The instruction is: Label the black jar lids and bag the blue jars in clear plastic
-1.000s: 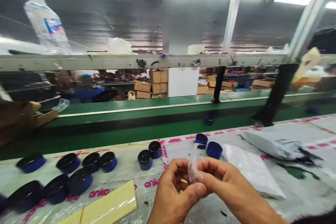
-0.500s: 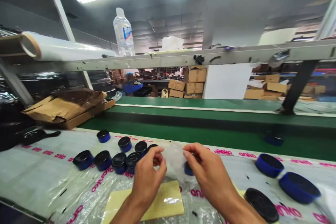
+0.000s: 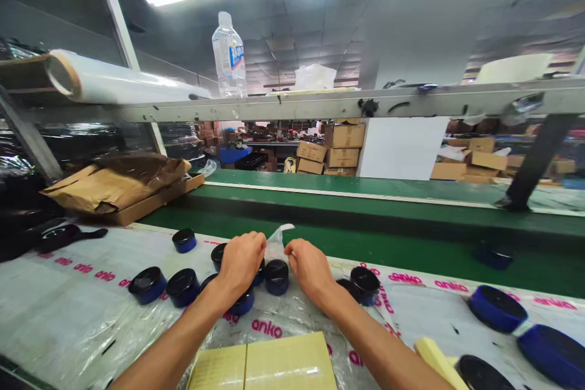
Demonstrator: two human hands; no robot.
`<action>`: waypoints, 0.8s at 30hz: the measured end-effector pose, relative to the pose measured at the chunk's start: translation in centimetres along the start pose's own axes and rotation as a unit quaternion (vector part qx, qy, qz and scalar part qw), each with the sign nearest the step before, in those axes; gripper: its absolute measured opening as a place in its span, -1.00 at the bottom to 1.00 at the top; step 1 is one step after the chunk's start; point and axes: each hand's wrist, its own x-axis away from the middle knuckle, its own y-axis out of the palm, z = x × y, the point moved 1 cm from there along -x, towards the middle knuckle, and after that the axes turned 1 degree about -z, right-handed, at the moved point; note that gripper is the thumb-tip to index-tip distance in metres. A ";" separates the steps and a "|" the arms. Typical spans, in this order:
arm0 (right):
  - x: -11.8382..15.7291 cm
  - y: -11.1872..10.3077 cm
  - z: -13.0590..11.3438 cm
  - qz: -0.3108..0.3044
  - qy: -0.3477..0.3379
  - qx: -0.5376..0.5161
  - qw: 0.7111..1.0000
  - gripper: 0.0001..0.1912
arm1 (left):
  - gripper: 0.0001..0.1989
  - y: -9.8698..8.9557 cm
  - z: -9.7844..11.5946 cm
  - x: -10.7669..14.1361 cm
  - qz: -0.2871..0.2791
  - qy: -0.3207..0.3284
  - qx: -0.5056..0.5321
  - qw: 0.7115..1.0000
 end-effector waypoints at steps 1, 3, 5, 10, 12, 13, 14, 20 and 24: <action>0.7 0.3 0.3 -0.016 0.000 0.014 1.000 -0.79 | -0.83 0.3 0.2 0.5 -0.015 0.013 -0.006 1.000; 1.7 0.5 0.6 -0.041 0.004 0.036 0.999 -0.78 | -0.82 0.5 0.6 1.3 -0.039 0.038 -0.015 0.998; 2.3 0.3 0.6 -0.059 0.010 0.052 0.997 -0.77 | -0.80 0.5 0.9 1.7 -0.055 0.051 -0.024 0.997; 2.8 -0.5 0.0 -0.089 0.015 0.083 0.992 -0.79 | -0.75 0.4 1.3 2.1 -0.073 0.070 -0.046 0.994; 3.0 -0.8 -0.2 -0.102 0.009 0.097 0.990 -0.80 | -0.76 0.7 1.2 2.3 -0.073 0.086 -0.051 0.992; 3.1 -1.0 -0.2 -0.109 0.002 0.104 0.989 -0.80 | -0.77 0.9 1.1 2.4 -0.072 0.095 -0.054 0.991; 3.2 -1.2 -0.4 -0.117 -0.007 0.112 0.987 -0.80 | -0.77 1.1 1.0 2.6 -0.070 0.103 -0.055 0.991; 4.0 -1.7 -1.1 -0.175 -0.090 0.162 0.967 -0.77 | -0.81 2.4 0.4 3.6 -0.057 0.167 -0.043 0.983; 3.7 -1.0 -1.0 -0.195 -0.104 0.209 0.953 -0.76 | -0.79 3.1 0.4 3.6 -0.058 0.179 -0.038 0.981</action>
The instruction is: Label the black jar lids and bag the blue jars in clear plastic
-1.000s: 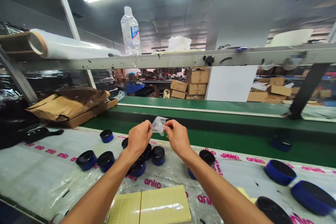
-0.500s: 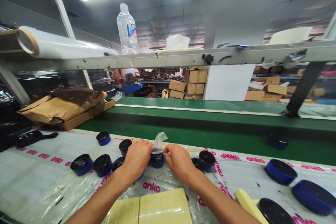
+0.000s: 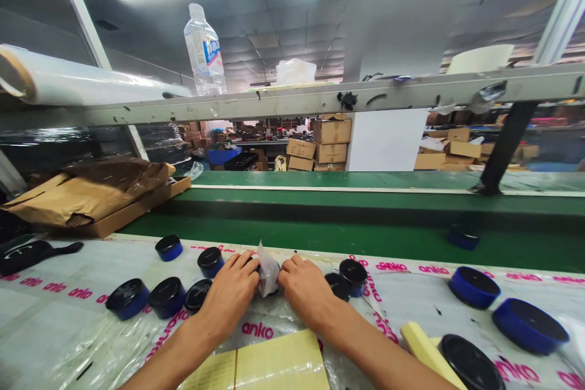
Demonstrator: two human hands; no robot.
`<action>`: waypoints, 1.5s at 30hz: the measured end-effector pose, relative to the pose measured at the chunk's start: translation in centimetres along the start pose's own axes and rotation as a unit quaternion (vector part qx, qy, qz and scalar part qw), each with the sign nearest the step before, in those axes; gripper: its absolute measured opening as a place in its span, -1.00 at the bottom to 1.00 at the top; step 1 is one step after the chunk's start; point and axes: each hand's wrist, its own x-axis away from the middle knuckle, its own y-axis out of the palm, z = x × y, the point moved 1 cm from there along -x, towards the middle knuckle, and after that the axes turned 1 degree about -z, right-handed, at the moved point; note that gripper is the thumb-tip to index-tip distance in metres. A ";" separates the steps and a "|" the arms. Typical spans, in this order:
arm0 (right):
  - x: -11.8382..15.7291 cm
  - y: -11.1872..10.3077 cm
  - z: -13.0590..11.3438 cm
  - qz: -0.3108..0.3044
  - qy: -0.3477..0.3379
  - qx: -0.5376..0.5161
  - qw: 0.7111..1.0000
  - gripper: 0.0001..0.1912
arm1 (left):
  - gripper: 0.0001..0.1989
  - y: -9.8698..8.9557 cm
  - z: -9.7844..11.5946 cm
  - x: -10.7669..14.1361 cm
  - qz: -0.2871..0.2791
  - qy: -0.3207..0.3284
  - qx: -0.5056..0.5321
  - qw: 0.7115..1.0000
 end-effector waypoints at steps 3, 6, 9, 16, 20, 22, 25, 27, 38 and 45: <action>-0.7 0.6 0.1 -0.014 0.008 0.018 1.000 -0.75 | -0.78 0.3 -0.1 -0.4 -0.004 0.000 0.004 1.000; -1.0 0.6 0.4 -0.031 0.029 0.018 0.999 -0.76 | -0.78 0.3 -0.2 -0.7 -0.010 0.005 0.010 1.000; -1.0 0.0 0.8 -0.042 0.055 0.001 0.998 -0.79 | -0.80 0.0 -0.2 -0.7 -0.017 0.014 0.017 1.000; -0.7 -1.4 1.9 0.001 0.120 -0.044 0.992 -0.48 | -0.83 -0.6 0.3 -0.4 -0.022 0.016 0.040 0.999; -1.0 -0.3 1.4 -0.010 0.072 -0.036 0.997 -0.52 | -0.78 -0.3 0.6 -0.4 -0.025 0.011 0.048 0.998; -1.1 0.2 1.2 -0.017 0.064 -0.021 0.998 -0.57 | -0.78 -0.2 0.6 -0.4 -0.028 0.005 0.053 0.998; -1.1 0.6 1.2 -0.022 0.044 -0.006 0.999 -0.56 | -0.80 -0.2 0.6 -0.5 -0.034 -0.003 0.061 0.998; -1.1 0.7 1.3 -0.024 0.034 -0.005 0.999 -0.58 | -0.82 -0.2 0.6 -0.8 -0.037 -0.009 0.070 0.997; -0.8 -1.5 1.3 0.004 0.014 -0.052 0.999 -0.72 | -0.87 -1.4 0.2 -2.4 0.023 -0.095 0.157 0.983; -0.5 -3.0 2.7 0.018 0.106 -0.030 0.994 -0.63 | -0.83 -1.7 -0.8 -3.2 0.023 -0.122 0.248 0.961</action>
